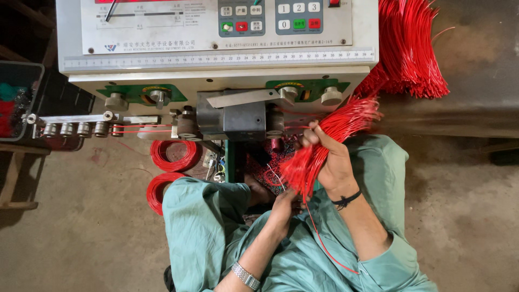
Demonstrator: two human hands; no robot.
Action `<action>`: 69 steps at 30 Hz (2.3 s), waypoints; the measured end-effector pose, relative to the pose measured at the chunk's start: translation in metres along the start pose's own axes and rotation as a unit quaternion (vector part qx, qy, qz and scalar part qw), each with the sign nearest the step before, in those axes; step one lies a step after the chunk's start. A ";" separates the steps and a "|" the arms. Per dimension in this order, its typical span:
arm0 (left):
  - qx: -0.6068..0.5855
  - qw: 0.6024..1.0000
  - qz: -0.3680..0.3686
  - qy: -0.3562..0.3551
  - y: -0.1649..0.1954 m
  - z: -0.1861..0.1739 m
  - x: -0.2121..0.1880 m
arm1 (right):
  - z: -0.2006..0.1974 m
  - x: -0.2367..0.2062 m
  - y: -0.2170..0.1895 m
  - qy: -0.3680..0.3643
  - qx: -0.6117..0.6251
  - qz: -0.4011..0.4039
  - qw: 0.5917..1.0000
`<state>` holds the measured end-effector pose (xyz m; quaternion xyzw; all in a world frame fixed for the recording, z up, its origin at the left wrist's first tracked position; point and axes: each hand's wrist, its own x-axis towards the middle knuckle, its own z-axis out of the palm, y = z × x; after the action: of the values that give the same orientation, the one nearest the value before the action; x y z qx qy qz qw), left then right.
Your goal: The person sits on the floor in front of an automatic wire cutting and stripping machine, feeding bundles of red insulated wire into the machine's guide. The machine cuts the wire into short lengths, and the person gathers the cut pieces into a growing bundle, occasionally clearing trimmed scraps from the collection area.
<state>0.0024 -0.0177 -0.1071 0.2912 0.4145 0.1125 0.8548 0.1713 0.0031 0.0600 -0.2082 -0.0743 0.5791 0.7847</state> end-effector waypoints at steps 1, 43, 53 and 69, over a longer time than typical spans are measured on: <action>-0.003 1.000 -0.003 0.004 0.000 0.000 0.001 | -0.001 0.001 0.000 -0.027 0.011 0.007 1.000; -0.005 1.000 0.005 -0.011 0.019 0.006 -0.014 | -0.006 0.002 0.011 0.038 -0.042 -0.013 0.998; 0.003 1.000 -0.011 0.006 0.026 0.011 -0.019 | -0.014 -0.005 0.013 -0.005 -0.024 0.007 1.000; -0.003 1.000 -0.004 -0.006 0.017 0.002 -0.014 | -0.004 -0.006 0.009 0.081 -0.058 -0.017 0.995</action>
<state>-0.0034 -0.0111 -0.0873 0.2873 0.4104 0.1084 0.8587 0.1628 -0.0015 0.0539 -0.2980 -0.0476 0.5414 0.7848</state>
